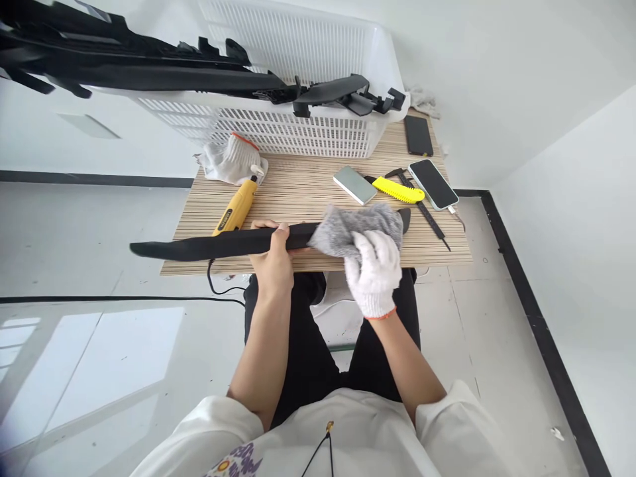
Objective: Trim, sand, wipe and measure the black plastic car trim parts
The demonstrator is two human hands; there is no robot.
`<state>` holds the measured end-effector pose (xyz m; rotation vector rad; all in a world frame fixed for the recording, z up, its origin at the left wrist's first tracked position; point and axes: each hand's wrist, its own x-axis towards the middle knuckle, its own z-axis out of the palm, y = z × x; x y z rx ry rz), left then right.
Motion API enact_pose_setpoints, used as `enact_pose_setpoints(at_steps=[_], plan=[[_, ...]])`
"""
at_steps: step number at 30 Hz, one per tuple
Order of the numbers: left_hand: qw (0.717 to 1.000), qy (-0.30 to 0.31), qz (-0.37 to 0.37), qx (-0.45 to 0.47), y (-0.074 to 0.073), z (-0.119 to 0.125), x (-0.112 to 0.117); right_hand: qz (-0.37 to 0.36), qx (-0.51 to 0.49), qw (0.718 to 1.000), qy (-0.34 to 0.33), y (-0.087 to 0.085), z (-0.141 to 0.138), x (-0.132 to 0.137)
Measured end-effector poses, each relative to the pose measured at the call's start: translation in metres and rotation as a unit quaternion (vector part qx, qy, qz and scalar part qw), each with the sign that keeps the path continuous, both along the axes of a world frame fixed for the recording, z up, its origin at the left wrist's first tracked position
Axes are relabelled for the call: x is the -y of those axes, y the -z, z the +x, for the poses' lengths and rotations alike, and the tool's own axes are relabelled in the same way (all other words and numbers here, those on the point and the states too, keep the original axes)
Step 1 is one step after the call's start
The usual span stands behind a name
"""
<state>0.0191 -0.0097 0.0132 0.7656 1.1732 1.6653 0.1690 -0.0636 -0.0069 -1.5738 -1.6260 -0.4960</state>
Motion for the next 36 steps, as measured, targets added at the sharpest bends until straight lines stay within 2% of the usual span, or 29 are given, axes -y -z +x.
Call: enact_pose_setpoints(at_steps=[2, 4, 8, 10, 12, 16, 18, 20, 24, 26, 29, 33, 36], plan=[[0.999, 0.028, -0.017, 0.010, -0.004, 0.004, 0.002, -0.015, -0.006, 0.999, 0.047, 0.001, 0.009, 0.001], [1.000, 0.028, -0.012, -0.002, -0.005, 0.009, 0.003, -0.024, -0.013, 0.998, 0.052, -0.002, 0.000, 0.001], [1.000, 0.009, 0.018, -0.014, 0.000, 0.012, 0.002, -0.003, 0.003, 0.999, -0.038, -0.012, -0.042, 0.000], [1.000, 0.013, 0.027, 0.001, 0.002, 0.007, 0.001, 0.001, 0.013, 0.997, -0.071, -0.013, -0.049, -0.001], [1.000, -0.001, 0.019, -0.003, 0.002, 0.002, 0.000, -0.011, 0.020, 0.998, -0.057, -0.011, -0.036, -0.001], [1.000, 0.002, -0.030, 0.000, -0.001, 0.000, 0.002, -0.001, 0.027, 0.999, 0.046, -0.003, 0.010, -0.001], [0.999, 0.010, -0.038, -0.001, -0.002, 0.004, 0.003, -0.004, 0.032, 0.997, 0.071, -0.002, 0.015, 0.000], [1.000, 0.000, -0.022, -0.021, -0.002, 0.008, 0.004, -0.033, 0.045, 0.997, 0.058, -0.003, 0.000, 0.002], [0.998, 0.004, 0.046, -0.032, 0.002, 0.008, 0.004, -0.088, 0.074, 0.992, -0.045, -0.005, -0.048, 0.004], [0.998, 0.019, 0.063, -0.021, 0.004, 0.004, 0.003, -0.090, 0.087, 0.990, -0.070, -0.002, -0.053, 0.006], [0.999, 0.000, 0.040, -0.022, 0.005, 0.000, 0.002, -0.073, 0.088, 0.992, -0.060, 0.010, -0.027, 0.012], [0.999, -0.009, -0.022, -0.023, -0.001, 0.004, 0.003, -0.048, 0.082, 0.995, 0.012, 0.026, 0.020, 0.024], [0.999, -0.005, -0.036, -0.014, -0.006, 0.008, 0.004, -0.064, 0.061, 0.995, 0.052, 0.025, 0.017, 0.026]])
